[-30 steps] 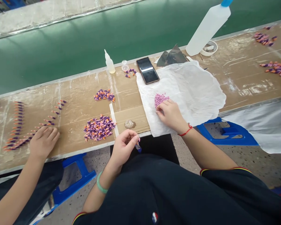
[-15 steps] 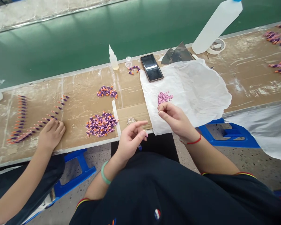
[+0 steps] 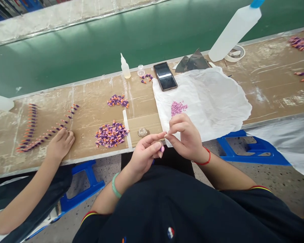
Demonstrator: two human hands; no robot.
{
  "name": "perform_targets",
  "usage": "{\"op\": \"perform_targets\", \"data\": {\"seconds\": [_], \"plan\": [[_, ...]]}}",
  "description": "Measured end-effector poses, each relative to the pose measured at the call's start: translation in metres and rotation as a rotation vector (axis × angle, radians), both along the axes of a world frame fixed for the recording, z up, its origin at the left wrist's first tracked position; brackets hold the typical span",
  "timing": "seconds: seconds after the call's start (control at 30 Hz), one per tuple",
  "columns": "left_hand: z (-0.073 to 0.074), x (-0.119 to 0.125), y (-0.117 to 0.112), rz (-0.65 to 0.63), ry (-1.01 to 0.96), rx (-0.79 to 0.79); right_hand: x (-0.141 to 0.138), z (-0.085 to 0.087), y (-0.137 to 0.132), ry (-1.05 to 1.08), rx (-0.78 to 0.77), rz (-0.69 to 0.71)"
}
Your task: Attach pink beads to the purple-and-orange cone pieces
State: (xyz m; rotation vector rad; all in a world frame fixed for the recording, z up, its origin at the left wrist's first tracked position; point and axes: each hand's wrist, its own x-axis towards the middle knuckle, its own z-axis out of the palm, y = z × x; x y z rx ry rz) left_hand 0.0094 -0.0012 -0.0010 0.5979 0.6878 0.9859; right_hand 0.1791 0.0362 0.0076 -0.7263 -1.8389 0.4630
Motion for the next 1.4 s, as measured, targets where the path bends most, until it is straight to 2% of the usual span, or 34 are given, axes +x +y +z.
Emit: {"op": "perform_targets", "data": {"seconds": [0.17,0.33,0.4,0.53,0.67,0.77,0.93,1.07,1.2,1.3,1.4], "plan": [[0.004,-0.002,0.003,-0.02,0.048,-0.016,0.007,0.002,0.003,-0.026,-0.057,0.067],[0.009,0.001,0.003,0.021,0.069,-0.073,0.008,0.002,0.003,-0.087,0.013,0.065],[0.011,0.002,0.002,0.024,0.063,-0.082,0.005,0.001,0.0,-0.049,-0.017,0.058],[0.01,0.001,0.001,0.041,0.119,-0.053,-0.005,-0.007,-0.01,0.117,-0.269,0.12],[0.009,-0.002,-0.003,0.116,0.192,0.072,-0.018,-0.02,-0.02,0.29,-0.539,0.171],[0.008,-0.004,-0.007,0.168,0.24,0.138,-0.028,-0.026,-0.026,0.407,-0.645,0.181],[0.01,-0.005,-0.009,0.202,0.359,0.249,-0.036,-0.026,-0.03,0.519,-0.73,0.23],[0.014,-0.005,-0.008,0.205,0.419,0.301,-0.027,-0.017,-0.029,0.42,-0.656,0.199],[0.018,-0.007,-0.007,0.198,0.506,0.34,-0.014,0.003,-0.021,0.076,-0.416,0.103],[0.02,-0.01,-0.006,0.194,0.608,0.371,-0.009,0.014,-0.015,-0.125,-0.287,0.117],[0.021,-0.011,-0.007,0.164,0.717,0.385,-0.008,0.018,-0.012,-0.205,-0.263,0.15]]}}
